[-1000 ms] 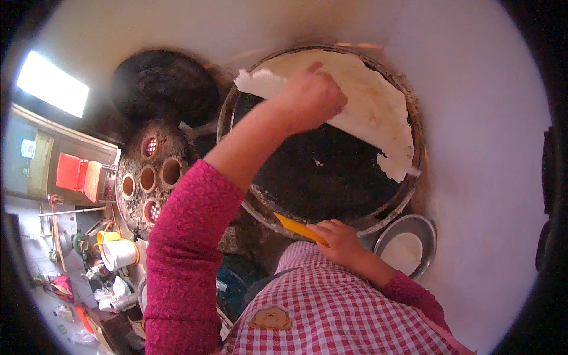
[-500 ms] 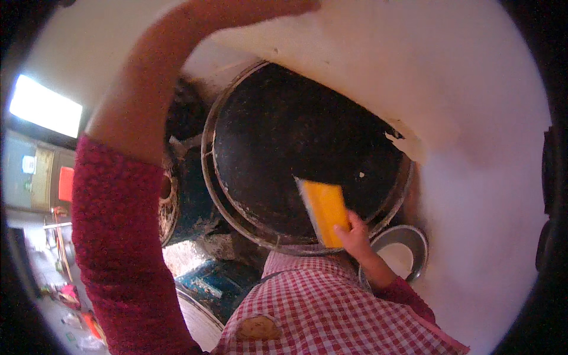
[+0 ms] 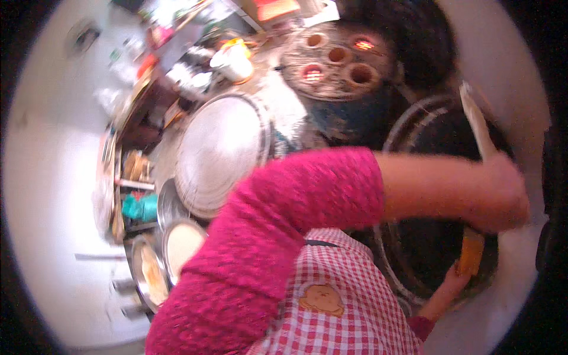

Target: The person cleans a large flat griddle with a cloth and scraper, then ladles batter onto the hot surface and spreads it into thin crepes using a plastic scraper. The person also lights a charcoal stove with tongs and a lighter.

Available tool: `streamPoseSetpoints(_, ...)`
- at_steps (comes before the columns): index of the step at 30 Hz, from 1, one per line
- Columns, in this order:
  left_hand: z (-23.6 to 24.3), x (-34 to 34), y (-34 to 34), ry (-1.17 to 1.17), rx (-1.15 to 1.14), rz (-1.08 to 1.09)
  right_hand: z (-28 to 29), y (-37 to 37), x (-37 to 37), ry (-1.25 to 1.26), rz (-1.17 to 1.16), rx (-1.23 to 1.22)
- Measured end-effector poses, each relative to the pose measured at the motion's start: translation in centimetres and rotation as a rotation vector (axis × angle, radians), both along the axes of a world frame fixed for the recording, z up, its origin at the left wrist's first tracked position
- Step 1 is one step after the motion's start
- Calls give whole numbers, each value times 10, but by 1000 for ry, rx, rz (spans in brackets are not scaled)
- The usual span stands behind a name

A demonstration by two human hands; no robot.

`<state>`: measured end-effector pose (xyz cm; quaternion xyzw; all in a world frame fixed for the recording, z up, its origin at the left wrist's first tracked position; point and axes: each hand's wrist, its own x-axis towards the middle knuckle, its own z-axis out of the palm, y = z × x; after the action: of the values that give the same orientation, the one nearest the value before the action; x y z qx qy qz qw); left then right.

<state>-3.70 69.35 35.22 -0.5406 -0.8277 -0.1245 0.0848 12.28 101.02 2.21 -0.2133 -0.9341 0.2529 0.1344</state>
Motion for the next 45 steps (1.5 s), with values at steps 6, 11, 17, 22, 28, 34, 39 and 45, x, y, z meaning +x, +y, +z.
streamPoseSetpoints(6,-11,104,-63,-91,-32,115,28,-82,-2,5,187,119)
streamPoseSetpoints(11,6,182,-152,-58,4,305,54,-183,22,92,406,129)
streamPoseSetpoints(17,45,256,-277,-56,198,586,84,-289,47,151,659,89)
streamPoseSetpoints(22,69,328,-403,-113,410,880,90,-382,56,125,909,-165)
streamPoseSetpoints(28,94,442,-505,-222,652,1235,83,-500,88,-278,1000,-1034)
streamPoseSetpoints(34,124,603,-571,-235,962,1571,102,-572,168,-702,784,-1550)
streamPoseSetpoints(39,120,786,-617,-129,1293,1767,105,-602,239,-854,793,-1656)
streamPoseSetpoints(45,76,1032,-709,216,1841,1950,92,-623,316,-790,866,-1468)
